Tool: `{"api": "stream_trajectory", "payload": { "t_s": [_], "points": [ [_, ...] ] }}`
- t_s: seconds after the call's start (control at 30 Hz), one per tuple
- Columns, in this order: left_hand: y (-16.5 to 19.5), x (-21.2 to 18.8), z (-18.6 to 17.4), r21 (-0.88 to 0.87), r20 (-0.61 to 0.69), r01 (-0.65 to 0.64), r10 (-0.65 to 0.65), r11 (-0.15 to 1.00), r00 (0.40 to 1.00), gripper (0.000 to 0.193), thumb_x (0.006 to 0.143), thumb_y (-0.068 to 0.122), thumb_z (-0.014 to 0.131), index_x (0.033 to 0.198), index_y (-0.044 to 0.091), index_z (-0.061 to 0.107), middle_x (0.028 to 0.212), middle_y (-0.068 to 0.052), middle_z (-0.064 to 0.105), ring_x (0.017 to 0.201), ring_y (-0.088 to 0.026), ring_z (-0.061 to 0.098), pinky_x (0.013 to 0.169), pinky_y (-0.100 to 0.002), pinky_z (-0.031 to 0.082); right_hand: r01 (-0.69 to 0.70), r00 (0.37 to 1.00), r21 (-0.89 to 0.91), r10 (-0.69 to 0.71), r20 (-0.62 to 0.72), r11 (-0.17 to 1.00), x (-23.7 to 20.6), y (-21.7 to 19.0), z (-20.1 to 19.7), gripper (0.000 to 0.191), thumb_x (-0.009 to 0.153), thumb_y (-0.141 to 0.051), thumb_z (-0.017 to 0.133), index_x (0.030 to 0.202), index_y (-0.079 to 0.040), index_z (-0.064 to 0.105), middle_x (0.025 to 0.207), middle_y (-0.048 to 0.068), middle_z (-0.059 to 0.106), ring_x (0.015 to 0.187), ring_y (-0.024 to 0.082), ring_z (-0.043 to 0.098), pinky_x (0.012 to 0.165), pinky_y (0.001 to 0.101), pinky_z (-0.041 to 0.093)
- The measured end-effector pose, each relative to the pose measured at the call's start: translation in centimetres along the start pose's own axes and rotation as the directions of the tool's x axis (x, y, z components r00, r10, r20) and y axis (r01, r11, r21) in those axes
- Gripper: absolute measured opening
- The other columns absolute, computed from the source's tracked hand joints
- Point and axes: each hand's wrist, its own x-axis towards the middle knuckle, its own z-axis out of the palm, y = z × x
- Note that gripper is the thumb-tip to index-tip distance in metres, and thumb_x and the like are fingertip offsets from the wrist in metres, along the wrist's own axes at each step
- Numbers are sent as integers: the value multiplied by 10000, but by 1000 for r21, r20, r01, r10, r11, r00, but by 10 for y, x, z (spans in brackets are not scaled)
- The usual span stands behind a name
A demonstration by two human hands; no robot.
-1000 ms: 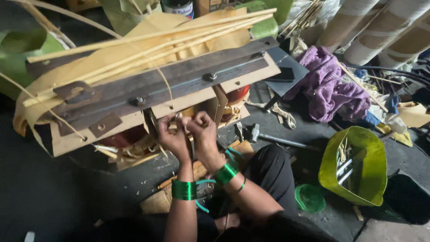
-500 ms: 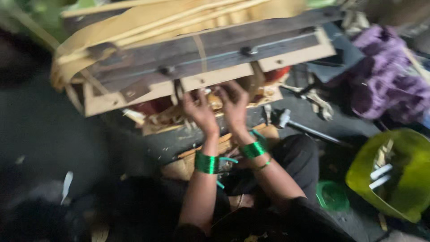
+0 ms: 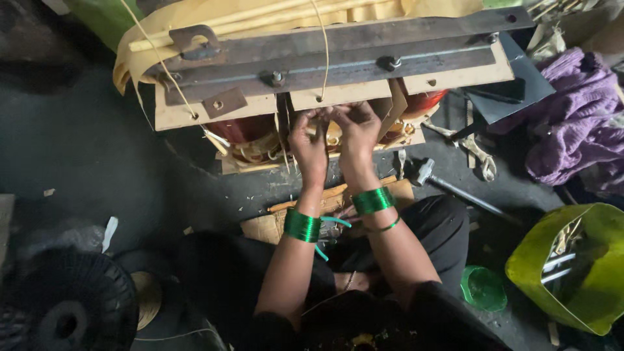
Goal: The person sits on the floor and assembles a wooden structure by inserting dowels into pre-drilled holes and securing them with string. They use pliers to cut and adjust the string and a hammer to tap dowels into place.
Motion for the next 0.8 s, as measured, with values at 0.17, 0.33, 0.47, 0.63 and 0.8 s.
{"api": "stream_trajectory", "payload": {
  "t_s": [0.17,0.33,0.47,0.63,0.8],
  "points": [
    [10,-4,12,85,-163,-74,87,994,983,201,928,86,778,1047,7,637,973,-48,674,954,-153,648,898,-327,528,-243,968,388,250,33,889,-20,7,-12,217,988,61,741,919,-65,579,892,43,650,730,99,590,661,246,485],
    [17,-19,15,-226,-159,57,-95,973,983,233,969,192,706,1074,-6,643,1029,-63,669,895,-190,685,792,-336,504,-73,997,102,69,43,992,-50,-7,-9,255,876,116,708,885,-86,552,986,96,761,778,100,645,703,235,531],
    [13,-18,17,-144,-211,-42,10,989,977,226,1076,211,582,1106,1,659,1061,-59,698,990,-149,676,886,-318,561,-29,988,-122,47,145,992,-43,-23,-6,191,889,110,713,933,-49,616,993,75,748,868,98,683,762,242,564],
    [2,-3,22,-55,-275,-2,-13,998,961,143,1081,104,594,1133,-16,654,1037,-60,696,953,-136,641,881,-310,533,135,985,-253,-101,142,958,-21,-23,-5,101,962,70,644,1041,15,672,1083,51,727,985,90,654,899,239,534],
    [-7,2,30,-143,-341,10,-59,990,938,149,988,47,684,1100,-35,631,1047,-76,670,972,-119,599,894,-318,507,103,991,-374,-65,114,921,-8,-17,-6,97,982,35,630,1059,47,687,992,54,744,927,99,666,854,259,546]
  ]
}}
